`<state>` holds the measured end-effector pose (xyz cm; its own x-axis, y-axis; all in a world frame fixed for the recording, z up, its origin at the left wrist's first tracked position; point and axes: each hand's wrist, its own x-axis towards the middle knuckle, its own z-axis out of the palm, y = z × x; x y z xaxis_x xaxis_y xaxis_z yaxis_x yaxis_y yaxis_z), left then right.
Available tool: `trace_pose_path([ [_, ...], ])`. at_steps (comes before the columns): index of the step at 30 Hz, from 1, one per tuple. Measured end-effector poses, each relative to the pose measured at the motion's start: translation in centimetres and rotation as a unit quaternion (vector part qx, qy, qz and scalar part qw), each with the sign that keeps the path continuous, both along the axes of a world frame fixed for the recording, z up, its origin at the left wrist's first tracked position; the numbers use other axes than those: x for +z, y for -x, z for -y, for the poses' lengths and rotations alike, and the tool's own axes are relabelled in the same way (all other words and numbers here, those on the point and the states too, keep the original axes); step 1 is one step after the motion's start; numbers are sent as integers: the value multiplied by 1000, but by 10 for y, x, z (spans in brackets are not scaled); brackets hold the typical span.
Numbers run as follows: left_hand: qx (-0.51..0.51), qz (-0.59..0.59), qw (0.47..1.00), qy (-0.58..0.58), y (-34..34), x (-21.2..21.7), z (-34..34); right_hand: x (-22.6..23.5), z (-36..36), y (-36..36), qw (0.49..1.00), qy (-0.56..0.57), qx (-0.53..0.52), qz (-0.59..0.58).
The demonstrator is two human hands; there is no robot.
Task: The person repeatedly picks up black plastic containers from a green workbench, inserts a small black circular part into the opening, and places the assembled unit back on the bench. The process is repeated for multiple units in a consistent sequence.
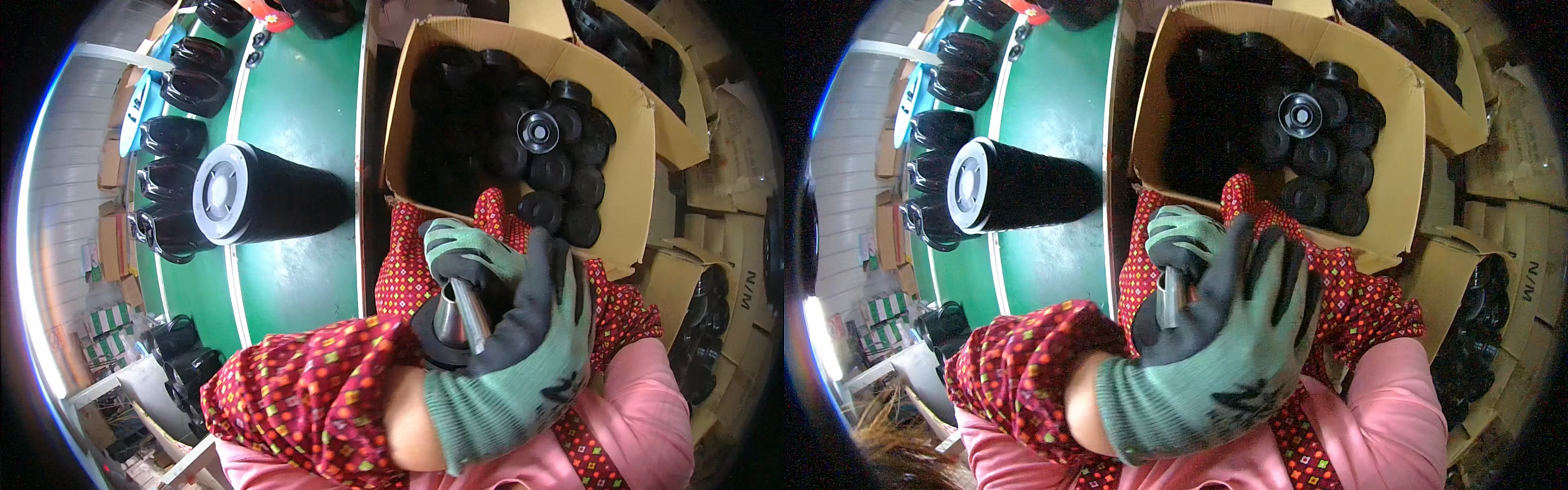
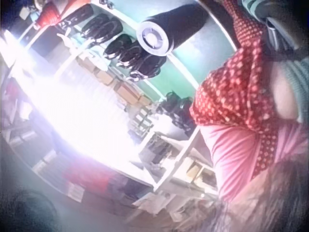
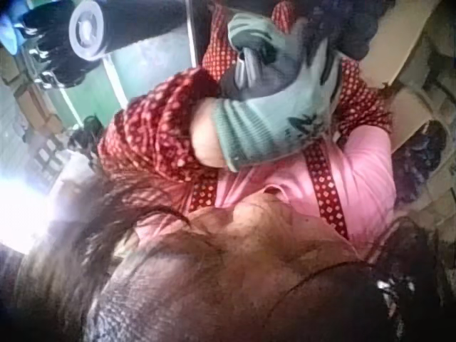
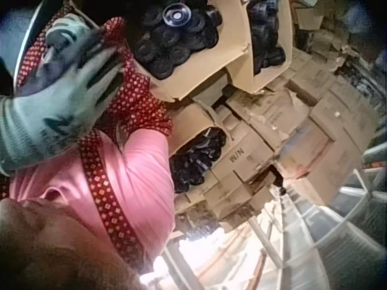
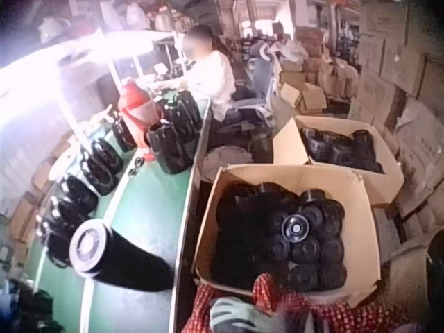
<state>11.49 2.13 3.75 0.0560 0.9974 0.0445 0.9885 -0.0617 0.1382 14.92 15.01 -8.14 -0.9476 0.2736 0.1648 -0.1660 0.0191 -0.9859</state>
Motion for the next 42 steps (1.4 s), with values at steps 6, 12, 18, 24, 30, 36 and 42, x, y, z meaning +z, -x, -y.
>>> trace_pose_path([
  [6,48,13,986,160,85,41,12,20,6,-9,966,-253,-7,45],
  [12,107,262,939,197,140,2,44,93,9,-21,900,-419,33,114],
  [18,28,356,925,126,161,-51,35,117,11,-20,864,-476,71,148],
  [24,-21,330,943,47,166,-53,41,116,17,-20,865,-482,17,139],
  [30,223,390,890,-76,155,-54,82,128,31,-50,861,-505,-26,58],
  [36,432,149,884,-103,168,-123,199,85,40,-73,958,-254,89,95],
  [42,554,131,820,-60,160,-159,284,94,40,-64,959,-277,45,33],
])
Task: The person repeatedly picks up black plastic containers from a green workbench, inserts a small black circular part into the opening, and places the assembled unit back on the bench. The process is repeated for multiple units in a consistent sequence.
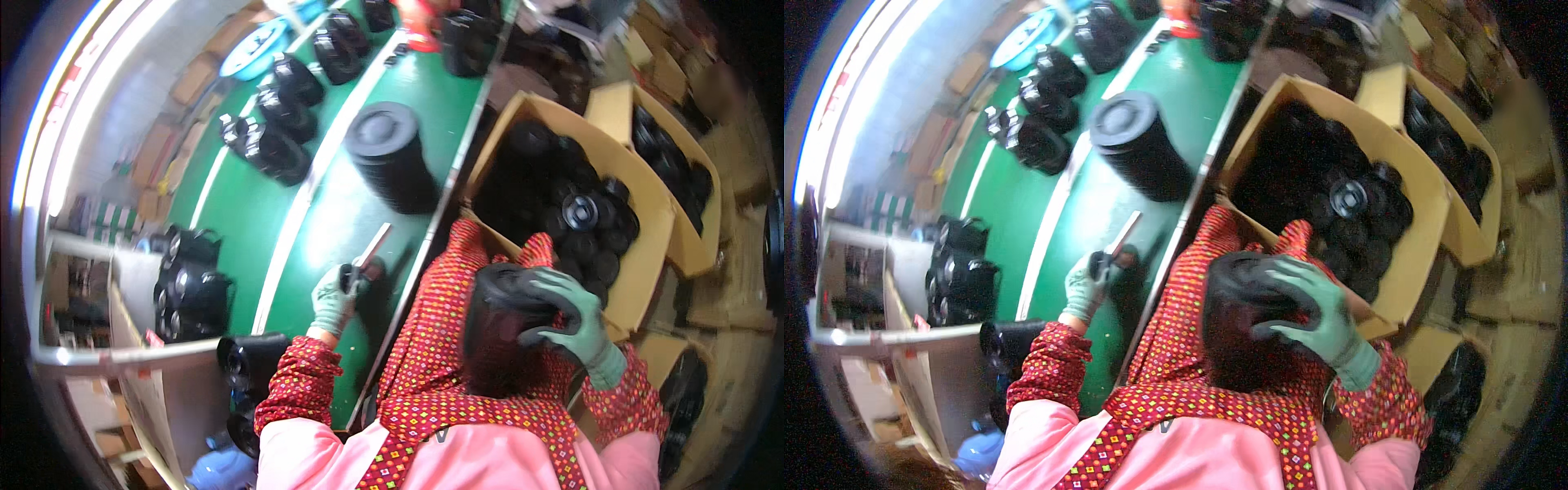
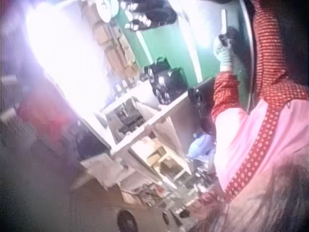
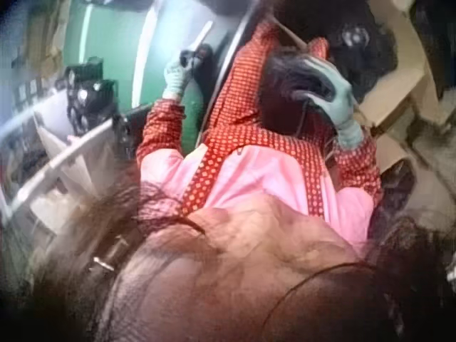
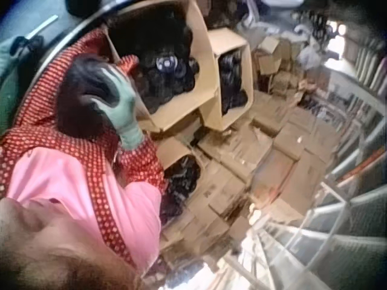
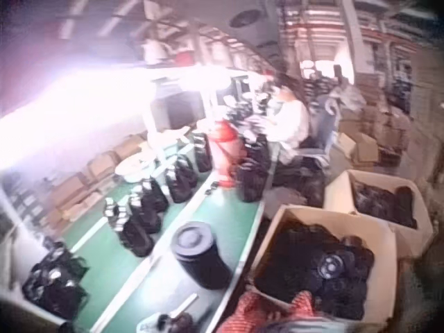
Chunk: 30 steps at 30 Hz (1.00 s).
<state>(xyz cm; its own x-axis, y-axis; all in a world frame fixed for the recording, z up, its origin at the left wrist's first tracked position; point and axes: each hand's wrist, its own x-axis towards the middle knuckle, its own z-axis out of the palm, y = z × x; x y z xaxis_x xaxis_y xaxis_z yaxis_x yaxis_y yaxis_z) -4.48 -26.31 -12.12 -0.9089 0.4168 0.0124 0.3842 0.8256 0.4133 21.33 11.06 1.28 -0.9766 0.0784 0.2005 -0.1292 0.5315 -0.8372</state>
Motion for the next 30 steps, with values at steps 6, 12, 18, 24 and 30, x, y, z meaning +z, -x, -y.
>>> trace_pose_path([
  [6,-215,80,949,-215,-52,79,-18,-14,-17,9,933,313,-178,-21],
  [12,-255,215,913,-235,-100,170,22,-58,84,91,672,726,42,139],
  [18,51,303,836,-455,-25,176,87,-75,155,139,909,373,-18,184],
  [24,220,142,832,-490,164,116,120,-89,157,132,987,-36,149,-45],
  [30,324,33,839,-436,340,40,126,-91,159,141,983,-69,167,-7],
])
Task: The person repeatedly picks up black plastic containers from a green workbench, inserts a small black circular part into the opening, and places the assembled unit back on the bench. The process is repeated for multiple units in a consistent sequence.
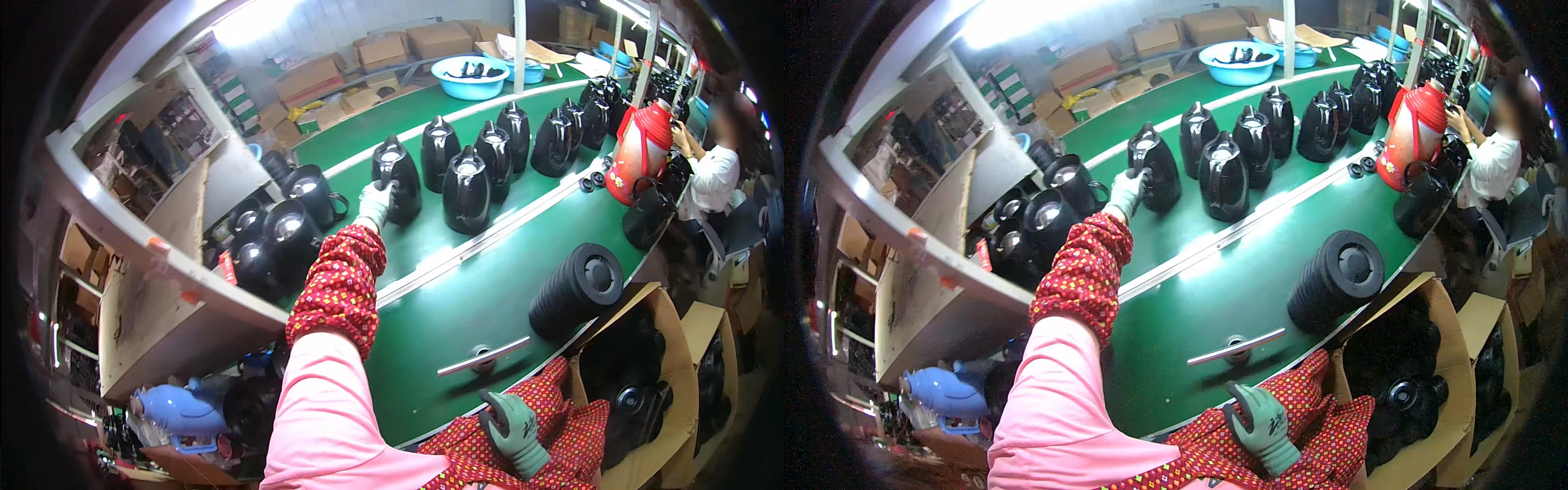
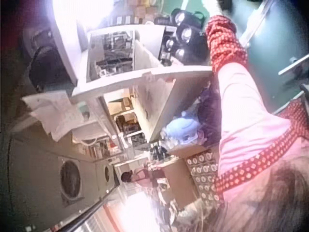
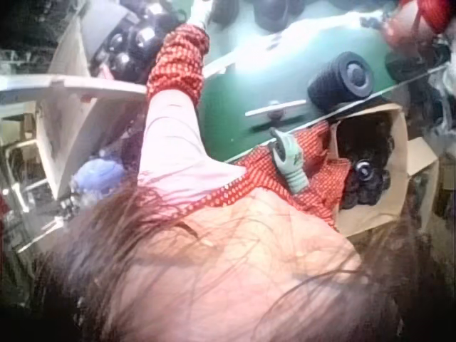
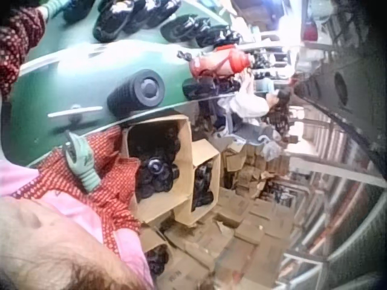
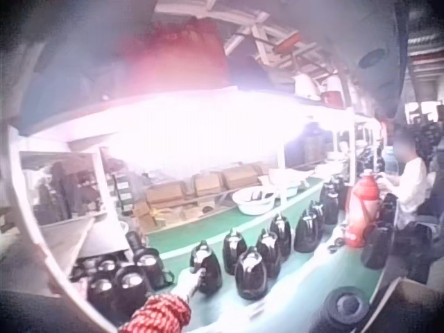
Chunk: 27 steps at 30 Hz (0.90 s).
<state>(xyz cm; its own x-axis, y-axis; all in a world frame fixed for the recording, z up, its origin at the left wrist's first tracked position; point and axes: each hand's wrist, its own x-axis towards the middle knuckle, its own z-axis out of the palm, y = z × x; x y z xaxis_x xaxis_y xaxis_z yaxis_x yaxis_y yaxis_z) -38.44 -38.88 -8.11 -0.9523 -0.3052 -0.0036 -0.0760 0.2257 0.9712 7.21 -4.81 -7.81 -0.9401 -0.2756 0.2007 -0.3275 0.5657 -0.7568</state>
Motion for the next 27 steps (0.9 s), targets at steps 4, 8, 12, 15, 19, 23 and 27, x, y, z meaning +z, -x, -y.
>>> trace_pose_path([
  [4,72,29,997,0,47,-39,42,3,1,6,1000,4,19,-5],
  [8,155,-1,932,328,10,7,19,3,3,11,1000,26,-7,13],
  [12,225,-12,834,503,-9,34,78,7,8,16,999,21,14,39],
  [15,212,118,816,525,-2,32,117,7,11,19,999,13,17,33],
  [19,151,161,777,589,3,29,129,7,12,17,999,13,9,46],
  [23,155,107,750,635,-7,13,133,4,12,13,1000,13,8,18],
  [27,154,43,834,527,-47,51,94,-3,9,6,1000,0,8,26],
])
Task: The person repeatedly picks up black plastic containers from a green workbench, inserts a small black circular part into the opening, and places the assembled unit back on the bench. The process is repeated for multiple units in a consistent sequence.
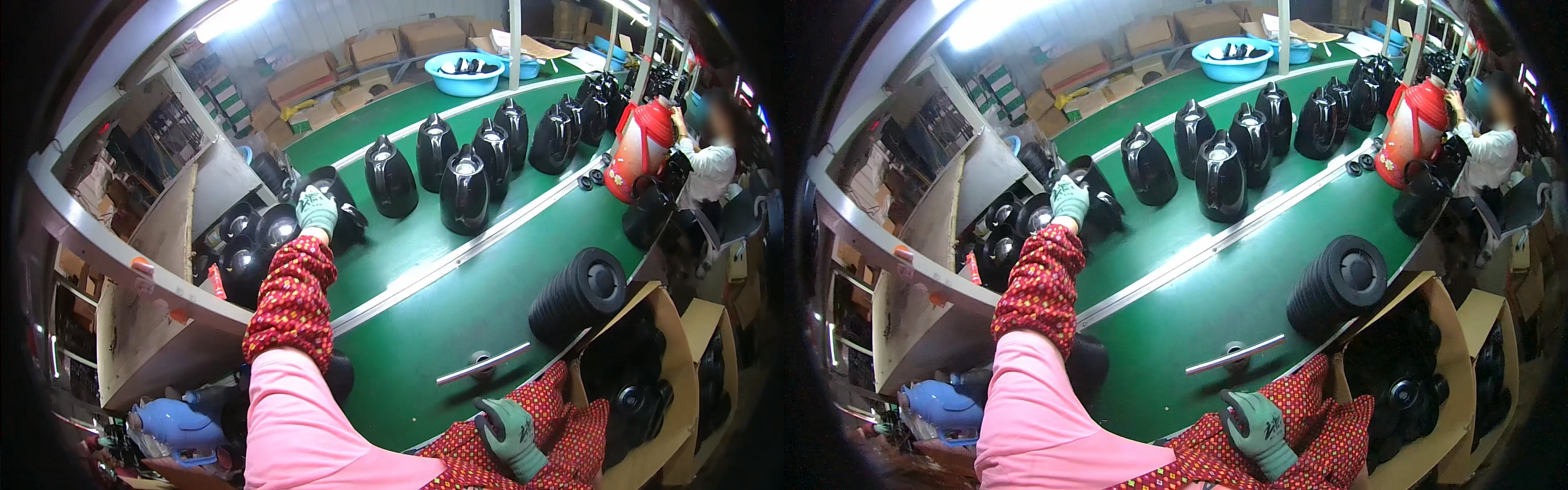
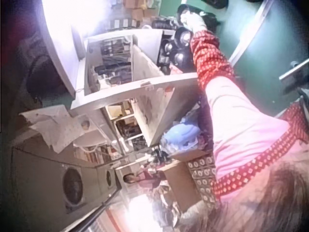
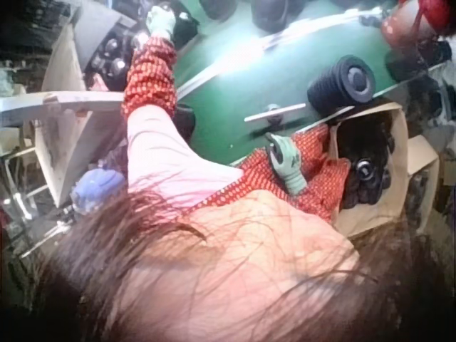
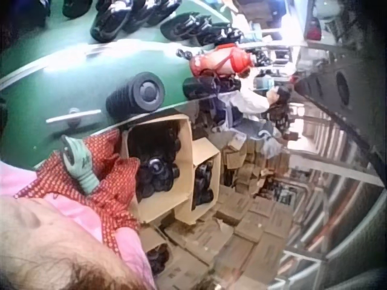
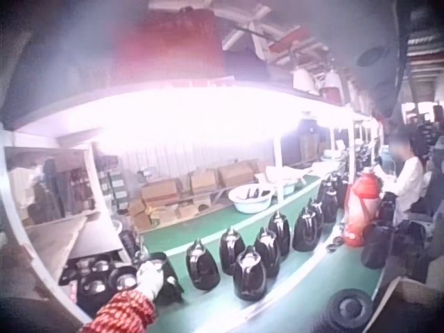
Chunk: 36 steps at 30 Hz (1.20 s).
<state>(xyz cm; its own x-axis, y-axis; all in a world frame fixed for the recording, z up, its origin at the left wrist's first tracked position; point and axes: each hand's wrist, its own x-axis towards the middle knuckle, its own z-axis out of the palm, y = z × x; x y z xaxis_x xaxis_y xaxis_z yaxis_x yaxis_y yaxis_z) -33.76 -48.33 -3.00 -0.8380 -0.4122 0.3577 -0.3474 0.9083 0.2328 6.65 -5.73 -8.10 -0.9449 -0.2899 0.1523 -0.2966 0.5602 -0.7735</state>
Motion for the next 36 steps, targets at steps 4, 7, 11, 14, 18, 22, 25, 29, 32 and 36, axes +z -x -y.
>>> trace_pose_path([
  [4,-103,40,994,4,-62,40,-36,-1,0,-1,999,33,-7,26],
  [7,-228,42,969,89,-128,64,-76,3,2,17,972,235,-27,15],
  [11,-454,-1,890,34,-239,107,-121,75,12,43,857,423,-96,277],
  [14,-547,58,835,-7,-311,136,-151,117,22,50,830,404,-110,369],
  [18,-653,77,753,21,-371,134,-183,118,8,23,816,416,-41,399],
  [22,-677,-58,705,-202,-387,111,-188,102,-30,-25,769,552,-76,315],
  [25,-469,40,736,-487,-383,69,-180,81,-80,-60,788,553,-61,263],
  [29,-430,379,445,-688,-369,3,-190,60,-129,-76,803,523,10,287],
  [32,-386,542,183,-724,-378,-18,-225,128,-117,-68,796,514,101,303],
  [36,-568,402,306,-649,-382,-25,-267,151,-108,-28,820,417,161,357],
])
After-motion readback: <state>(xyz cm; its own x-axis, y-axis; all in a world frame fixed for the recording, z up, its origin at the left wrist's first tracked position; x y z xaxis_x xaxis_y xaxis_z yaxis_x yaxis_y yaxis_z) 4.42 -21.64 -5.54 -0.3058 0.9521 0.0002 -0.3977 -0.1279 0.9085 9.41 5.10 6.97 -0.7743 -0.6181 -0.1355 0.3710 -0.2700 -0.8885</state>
